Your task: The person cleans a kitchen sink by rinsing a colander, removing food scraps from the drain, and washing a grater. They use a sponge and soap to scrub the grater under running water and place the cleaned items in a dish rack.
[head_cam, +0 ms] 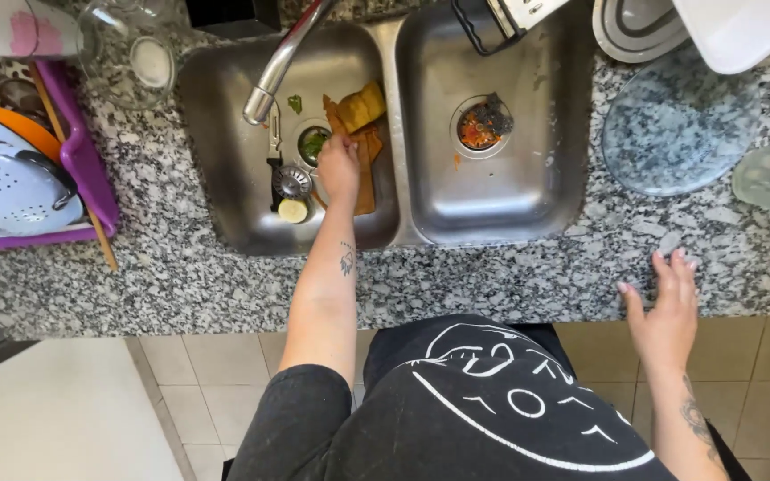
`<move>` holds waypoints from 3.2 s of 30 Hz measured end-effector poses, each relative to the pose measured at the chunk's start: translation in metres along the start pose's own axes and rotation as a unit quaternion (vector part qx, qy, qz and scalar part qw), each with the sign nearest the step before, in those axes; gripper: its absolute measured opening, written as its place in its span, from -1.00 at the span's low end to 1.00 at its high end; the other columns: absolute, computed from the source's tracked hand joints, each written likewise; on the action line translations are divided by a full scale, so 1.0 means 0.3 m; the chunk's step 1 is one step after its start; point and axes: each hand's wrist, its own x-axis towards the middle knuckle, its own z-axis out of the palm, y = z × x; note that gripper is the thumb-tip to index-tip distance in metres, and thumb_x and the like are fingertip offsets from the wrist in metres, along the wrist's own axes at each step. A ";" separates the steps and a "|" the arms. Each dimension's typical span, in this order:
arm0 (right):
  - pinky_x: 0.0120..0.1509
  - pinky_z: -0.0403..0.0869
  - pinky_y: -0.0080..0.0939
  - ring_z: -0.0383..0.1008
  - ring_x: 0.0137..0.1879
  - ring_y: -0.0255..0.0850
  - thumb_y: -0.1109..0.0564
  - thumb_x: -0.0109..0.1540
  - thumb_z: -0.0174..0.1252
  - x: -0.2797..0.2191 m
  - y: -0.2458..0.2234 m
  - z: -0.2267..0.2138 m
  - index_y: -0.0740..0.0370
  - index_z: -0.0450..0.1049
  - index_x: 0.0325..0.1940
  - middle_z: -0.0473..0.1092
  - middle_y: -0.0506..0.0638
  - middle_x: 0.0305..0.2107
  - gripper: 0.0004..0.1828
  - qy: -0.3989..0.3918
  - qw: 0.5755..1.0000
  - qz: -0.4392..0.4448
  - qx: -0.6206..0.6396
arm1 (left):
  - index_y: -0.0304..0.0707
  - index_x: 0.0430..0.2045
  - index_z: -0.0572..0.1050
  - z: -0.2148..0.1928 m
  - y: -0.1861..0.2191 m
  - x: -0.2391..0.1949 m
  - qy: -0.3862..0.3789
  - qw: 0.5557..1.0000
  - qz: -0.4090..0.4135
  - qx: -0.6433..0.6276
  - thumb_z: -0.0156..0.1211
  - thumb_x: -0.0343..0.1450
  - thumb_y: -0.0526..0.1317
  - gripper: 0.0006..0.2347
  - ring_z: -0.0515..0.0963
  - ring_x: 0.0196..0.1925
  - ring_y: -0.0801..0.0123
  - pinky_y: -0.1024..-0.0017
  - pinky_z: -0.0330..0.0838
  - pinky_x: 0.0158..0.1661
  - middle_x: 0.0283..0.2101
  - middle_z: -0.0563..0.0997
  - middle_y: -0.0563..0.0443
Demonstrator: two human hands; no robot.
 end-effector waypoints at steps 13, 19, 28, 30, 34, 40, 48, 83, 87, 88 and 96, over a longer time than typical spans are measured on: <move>0.30 0.05 0.30 -0.10 0.41 0.20 0.04 0.25 0.06 -0.023 0.036 0.040 0.38 0.19 0.30 0.05 0.34 0.29 -0.41 0.046 0.998 -0.047 0.017 | -0.10 -0.53 0.48 -0.317 0.190 -0.174 -0.331 0.944 -0.014 0.010 0.21 0.29 -0.16 -0.91 0.54 -0.34 0.29 0.30 0.36 -0.37 -0.37 0.60 0.08; 0.29 0.06 0.26 -0.12 0.43 0.15 -0.01 0.25 0.04 -0.023 0.054 0.024 0.36 0.20 0.31 0.05 0.30 0.30 -0.40 0.024 0.999 -0.033 -0.004 | -0.07 -0.46 0.47 -0.441 0.032 -0.073 -0.071 0.996 -0.032 -0.042 0.11 0.32 -0.37 -0.91 0.63 -0.40 0.47 0.47 0.50 -0.44 -0.43 0.64 0.17; 0.24 0.18 0.26 -0.09 0.43 0.13 -0.09 0.24 0.04 -0.018 0.076 0.004 0.34 0.22 0.33 0.06 0.29 0.31 -0.34 -0.003 0.997 -0.050 -0.056 | 0.06 -0.40 0.51 -0.329 -0.276 -0.060 -0.158 0.908 0.210 0.327 0.02 0.17 -0.42 -0.73 0.46 -0.25 0.14 0.19 0.13 -0.24 -0.32 0.48 0.08; 0.21 0.22 0.23 -0.06 0.43 0.11 -0.10 0.25 0.04 -0.017 0.100 0.020 0.30 0.21 0.35 0.07 0.27 0.31 -0.34 0.015 0.995 -0.070 -0.064 | 0.09 -0.48 0.49 -0.341 -0.293 -0.053 -0.155 0.917 0.157 0.332 0.09 0.17 -0.33 -0.82 0.45 -0.25 0.20 0.16 0.07 -0.14 -0.29 0.47 0.14; 0.25 0.14 0.26 -0.10 0.43 0.14 -0.09 0.25 0.03 -0.016 0.084 0.021 0.32 0.21 0.34 0.06 0.30 0.31 -0.34 0.008 0.998 -0.052 -0.043 | 0.03 -0.49 0.47 -0.377 -0.295 -0.047 -0.131 0.923 0.136 0.334 -0.05 0.22 -0.39 -0.80 0.43 -0.31 0.12 0.16 0.04 -0.18 -0.34 0.44 0.06; 0.30 0.12 0.24 -0.06 0.43 0.20 0.00 0.24 0.11 -0.013 0.105 0.044 0.38 0.24 0.33 0.10 0.36 0.29 -0.37 0.038 0.996 -0.076 -0.033 | 0.12 -0.02 0.36 -0.412 -0.149 -0.044 -0.268 0.883 -0.001 0.386 -0.05 0.25 -0.30 -0.61 0.30 0.08 -0.02 -0.18 -0.07 0.06 0.07 0.34 -0.02; 0.30 0.12 0.26 -0.06 0.43 0.19 0.01 0.25 0.13 -0.010 0.108 0.052 0.37 0.24 0.32 0.11 0.35 0.29 -0.38 0.046 0.996 -0.070 -0.029 | -0.07 -0.21 0.53 -0.353 -0.113 -0.061 -0.230 0.857 0.035 0.460 -0.24 0.35 0.05 -0.61 0.15 0.21 0.14 -0.16 -0.18 0.17 0.14 0.29 -0.03; 0.34 0.06 0.26 -0.09 0.44 0.18 -0.01 0.25 0.06 -0.005 0.081 0.057 0.35 0.22 0.30 0.08 0.34 0.30 -0.40 0.042 0.998 -0.040 -0.021 | -0.15 -0.55 0.51 -0.239 -0.164 0.057 -0.117 0.978 0.104 0.136 0.39 0.18 -0.04 -0.76 0.46 -0.39 0.22 0.28 0.34 -0.48 -0.43 0.48 0.00; 0.31 0.10 0.26 -0.06 0.44 0.17 -0.04 0.24 0.05 0.001 0.068 0.052 0.35 0.22 0.30 0.08 0.34 0.30 -0.38 0.034 0.998 -0.030 -0.033 | -0.22 0.09 0.28 -0.180 -0.218 0.190 -0.001 0.996 0.077 0.050 0.16 0.34 -0.31 -0.59 0.40 0.03 -0.06 0.12 0.32 -0.06 -0.01 0.44 -0.21; 0.31 0.10 0.26 -0.06 0.44 0.17 -0.04 0.24 0.05 0.000 0.062 0.046 0.35 0.22 0.30 0.08 0.34 0.30 -0.38 0.033 0.998 -0.029 -0.036 | -0.22 0.09 0.28 -0.188 -0.187 0.204 -0.003 0.996 0.077 0.048 0.16 0.34 -0.31 -0.59 0.40 0.03 -0.06 0.12 0.32 -0.06 -0.01 0.44 -0.21; 0.31 0.11 0.27 -0.04 0.43 0.19 -0.04 0.23 0.05 0.008 0.063 0.053 0.35 0.22 0.29 0.08 0.36 0.30 -0.38 0.027 0.999 -0.018 -0.035 | -0.38 -0.19 0.43 -0.129 -0.219 0.201 -0.040 0.973 0.170 0.149 -0.09 0.18 -0.61 -0.64 0.42 -0.20 -0.04 0.15 0.37 -0.37 -0.13 0.41 -0.23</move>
